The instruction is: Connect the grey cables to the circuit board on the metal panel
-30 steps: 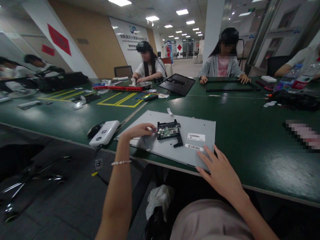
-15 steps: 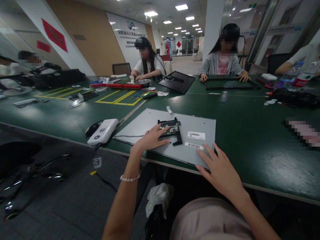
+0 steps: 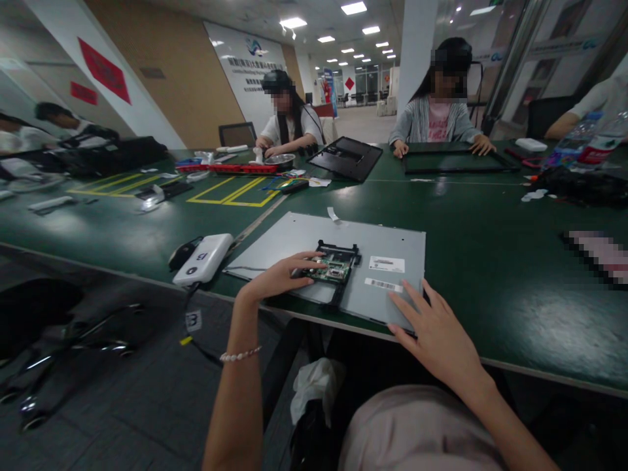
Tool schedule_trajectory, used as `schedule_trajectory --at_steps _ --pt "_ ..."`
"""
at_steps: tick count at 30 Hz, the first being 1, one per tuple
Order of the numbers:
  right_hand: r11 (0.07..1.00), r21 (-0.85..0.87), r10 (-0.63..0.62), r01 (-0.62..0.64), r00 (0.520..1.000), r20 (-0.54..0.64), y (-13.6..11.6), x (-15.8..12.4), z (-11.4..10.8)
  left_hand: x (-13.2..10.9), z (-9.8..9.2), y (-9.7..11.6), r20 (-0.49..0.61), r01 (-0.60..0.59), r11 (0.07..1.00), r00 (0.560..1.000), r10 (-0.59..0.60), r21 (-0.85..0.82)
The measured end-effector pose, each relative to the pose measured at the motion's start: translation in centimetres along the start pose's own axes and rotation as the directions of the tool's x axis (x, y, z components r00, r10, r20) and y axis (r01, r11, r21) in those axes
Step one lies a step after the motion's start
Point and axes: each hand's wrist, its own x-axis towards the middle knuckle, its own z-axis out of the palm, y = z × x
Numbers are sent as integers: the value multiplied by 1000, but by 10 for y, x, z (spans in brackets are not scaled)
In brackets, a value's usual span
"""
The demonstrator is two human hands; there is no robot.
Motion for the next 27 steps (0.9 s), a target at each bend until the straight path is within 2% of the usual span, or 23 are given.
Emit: schedule_trajectory --at_steps 5,9,13,17,21,24,27 --pt "1000 -4 -4 4 1000 -13 0 0 1 -4 -6 8 19 -33 997 999 32 73" --pt "1000 -3 -7 7 1000 -21 0 -1 0 -3 0 39 -113 83 974 992 -59 213" --pt "1000 -3 -6 6 1000 -19 0 -1 -1 4 26 91 -215 211 894 968 -133 396" --pt "1000 -9 -15 14 999 -30 0 0 -1 15 65 128 -215 317 749 948 -234 582" --pt "1000 -10 -25 25 999 -40 2 0 1 25 88 138 -292 414 613 910 -295 673" --pt "1000 -11 -24 24 999 -37 3 -1 2 29 87 136 -305 427 622 904 -299 656" --pt "1000 -15 -23 22 999 -35 2 -1 2 29 73 132 -330 445 675 894 -302 589"
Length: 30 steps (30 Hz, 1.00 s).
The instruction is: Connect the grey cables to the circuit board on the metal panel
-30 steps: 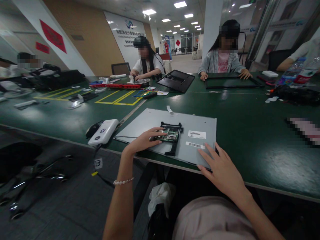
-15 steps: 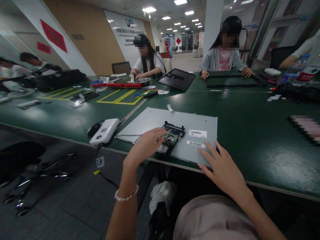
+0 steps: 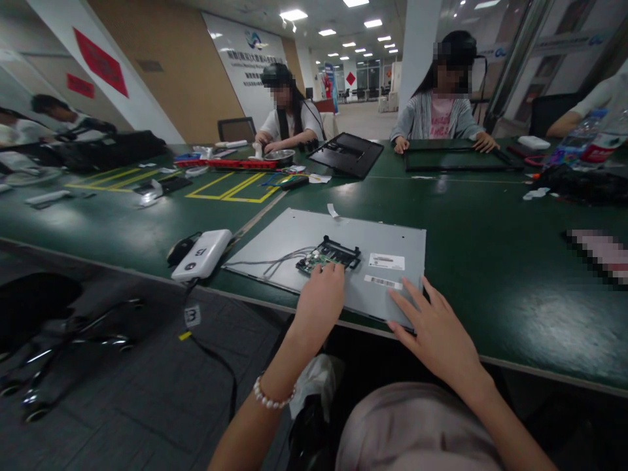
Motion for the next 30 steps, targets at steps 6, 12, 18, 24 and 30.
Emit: schedule_trajectory --at_steps 6,12,18,24,30 --pt "1000 5 0 0 1000 -7 -1 0 0 4 -24 -53 -215 84 939 963 -163 -334" --pt "1000 15 3 -3 1000 -21 0 0 1 10 -22 -100 -383 90 769 827 -412 -633" --pt "1000 17 -3 3 1000 -22 1 0 4 14 -17 -107 -510 87 791 720 -470 -606" --pt "1000 20 5 -5 1000 -3 1 0 2 25 -3 -83 -464 89 954 858 -220 -287" --pt "1000 30 6 -6 1000 0 0 0 -1 44 26 -65 -207 99 992 972 -113 -76"
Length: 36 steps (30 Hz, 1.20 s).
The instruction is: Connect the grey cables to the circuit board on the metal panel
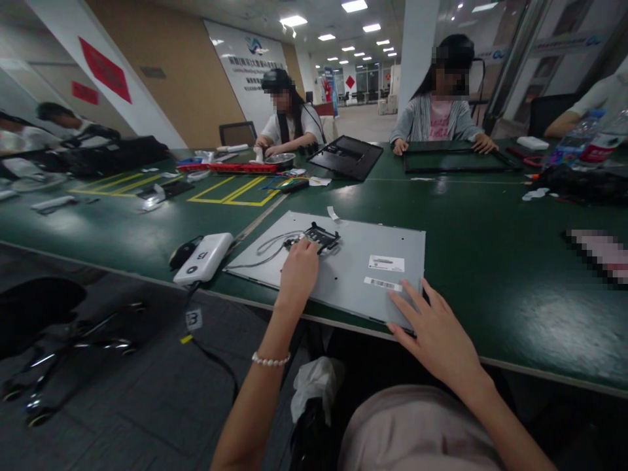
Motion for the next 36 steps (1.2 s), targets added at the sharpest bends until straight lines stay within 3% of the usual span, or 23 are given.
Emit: schedule_trajectory --at_steps 5,11,15,21,24,26,29,31,33,36 --pt "1000 1 1 -1 1000 -1 0 1 1 8 16 -14 -36 68 995 997 -65 74" --pt "1000 -1 7 -7 1000 5 -1 1 -1 8 15 -19 -51 40 996 998 -35 85" --pt "1000 2 6 -6 1000 -4 -1 0 0 8 6 -15 22 -157 982 988 155 106" --pt "1000 18 16 -15 1000 -27 -1 1 2 30 1 -22 266 -405 899 896 354 168" --pt "1000 23 20 -19 999 -30 -2 2 1 52 -2 -27 300 -481 868 852 429 124" --pt "1000 24 19 -18 999 -30 -3 2 0 74 -5 -27 265 -495 867 846 463 67" --pt "1000 22 22 -21 999 -30 -3 3 -1 117 -2 -22 125 -426 904 900 418 46" --pt "999 22 26 -26 999 -26 -3 3 -1 145 6 -18 121 -345 937 934 336 59" --pt "999 22 30 -30 999 -19 -3 4 -2 166 18 -16 241 -250 965 944 225 79" --pt "999 23 32 -32 999 -13 -4 5 -2 178 36 -19 411 -180 979 903 126 95"
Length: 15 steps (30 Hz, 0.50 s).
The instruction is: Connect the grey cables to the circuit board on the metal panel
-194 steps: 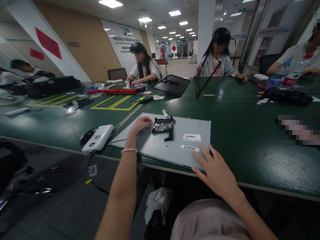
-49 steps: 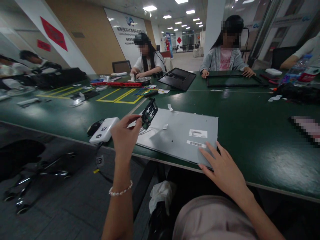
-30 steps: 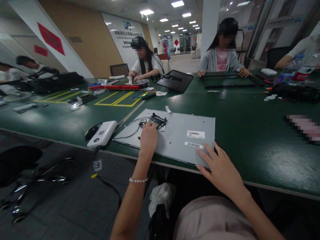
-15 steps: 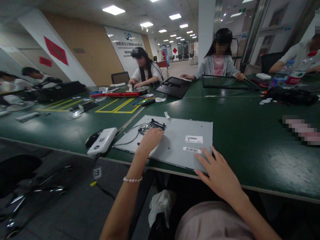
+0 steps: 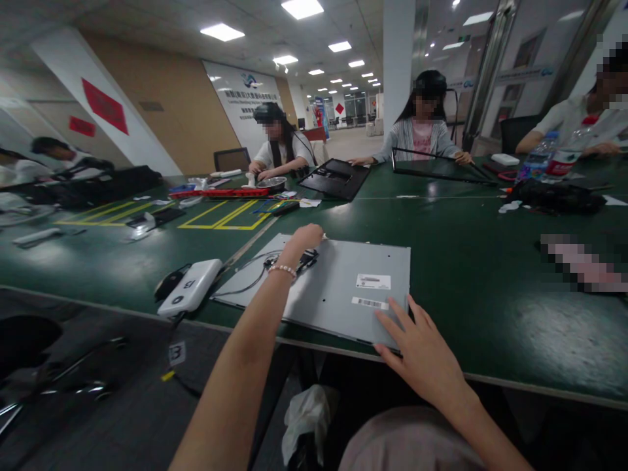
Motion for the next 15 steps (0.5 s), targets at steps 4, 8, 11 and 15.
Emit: schedule_trajectory --at_steps 4,8,11,15 --pt "1000 8 -8 8 1000 -7 0 0 1 -4 18 -9 -33 18 995 999 -21 -96" --pt "1000 17 -2 3 1000 -14 1 0 1 -14 30 -15 -139 -87 981 988 63 -174" --pt "1000 26 2 -2 1000 -8 2 0 0 -18 32 -17 -69 -180 953 983 169 -244" --pt "999 31 12 -13 1000 4 2 1 -1 -14 31 -15 63 -137 955 985 158 -263"
